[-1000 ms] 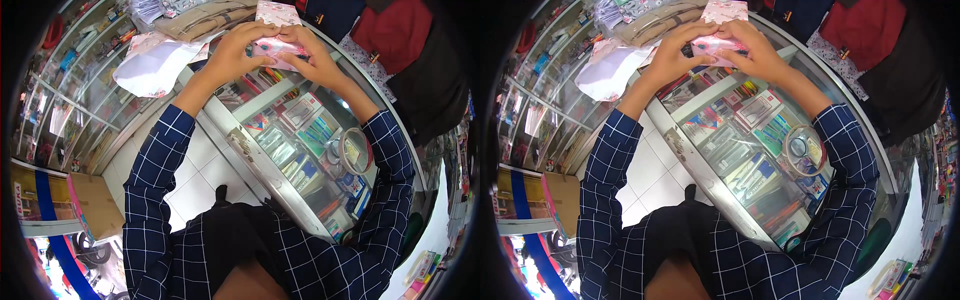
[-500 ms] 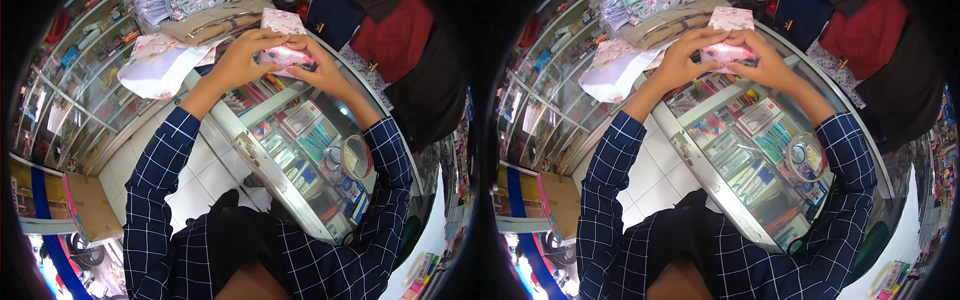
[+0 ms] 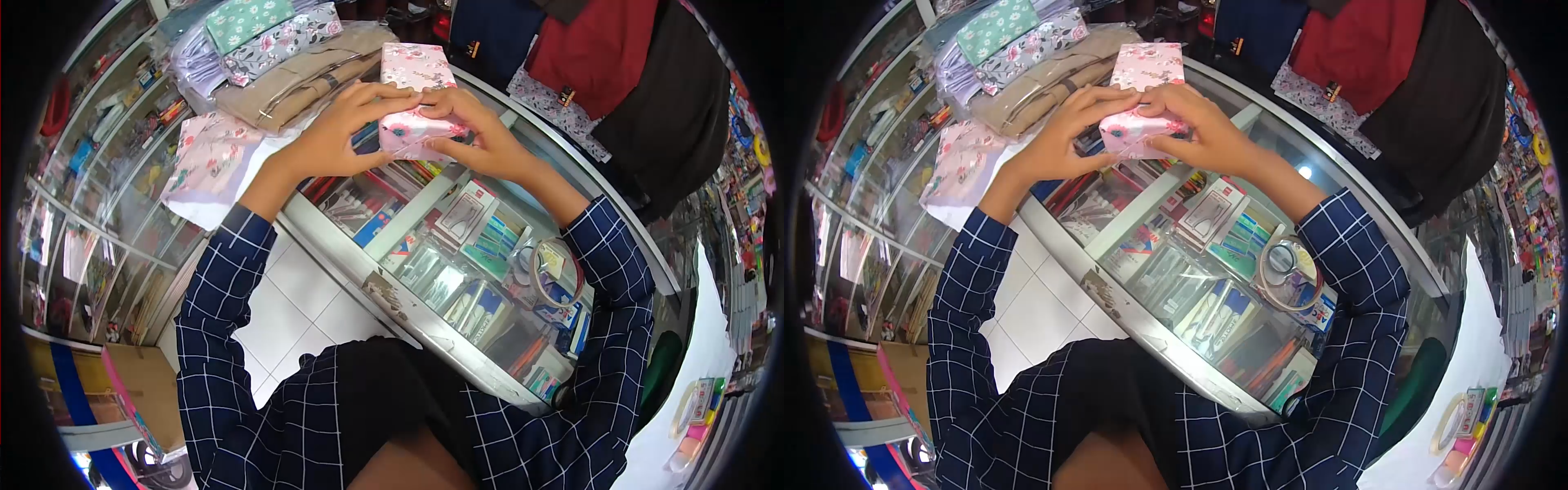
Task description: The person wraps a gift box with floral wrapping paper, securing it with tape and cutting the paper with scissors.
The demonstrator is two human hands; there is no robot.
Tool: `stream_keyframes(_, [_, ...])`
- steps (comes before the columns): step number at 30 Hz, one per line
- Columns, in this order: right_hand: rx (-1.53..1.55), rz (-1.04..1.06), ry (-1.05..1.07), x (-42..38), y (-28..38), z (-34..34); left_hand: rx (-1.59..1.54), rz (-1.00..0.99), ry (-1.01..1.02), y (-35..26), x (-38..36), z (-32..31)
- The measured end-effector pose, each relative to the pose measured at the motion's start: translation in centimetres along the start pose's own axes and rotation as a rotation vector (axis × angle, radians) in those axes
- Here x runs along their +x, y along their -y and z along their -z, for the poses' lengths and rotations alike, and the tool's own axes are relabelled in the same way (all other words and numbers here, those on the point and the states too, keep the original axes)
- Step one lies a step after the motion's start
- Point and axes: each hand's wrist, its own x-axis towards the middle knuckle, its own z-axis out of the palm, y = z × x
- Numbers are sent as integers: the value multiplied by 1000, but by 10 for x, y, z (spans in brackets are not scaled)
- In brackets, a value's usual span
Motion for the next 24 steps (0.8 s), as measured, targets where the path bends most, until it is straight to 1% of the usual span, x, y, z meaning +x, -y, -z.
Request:
stream_keyframes(3, [6, 24, -24, 0, -1, -2, -201, 5, 93, 4, -2, 12])
stream_keyframes(5, [-13, -1, -19, -1, -1, -1, -280, 28, 144, 6, -3, 14])
stream_keyframes(12, [57, -66, -23, -3, 2, -3, -65, 8, 115, 11, 2, 13])
stream_keyframes(14, [45, -39, -22, -2, 0, -2, -38, -25, 85, 10, 0, 11])
stream_keyframes(17, [9, -22, -11, -2, 1, -2, -81, 61, -99, -7, -13, 2])
stream_keyframes(20, [10, -13, -5, -2, 1, 0, -227, 479, -145, -33, -27, -6])
stream_keyframes(21, [29, -22, -10, -2, 1, -1, -323, 527, -151, -40, -28, -7])
stream_keyframes(24, [46, -13, -19, -2, 3, -3, -353, 478, -186, -41, -28, -14])
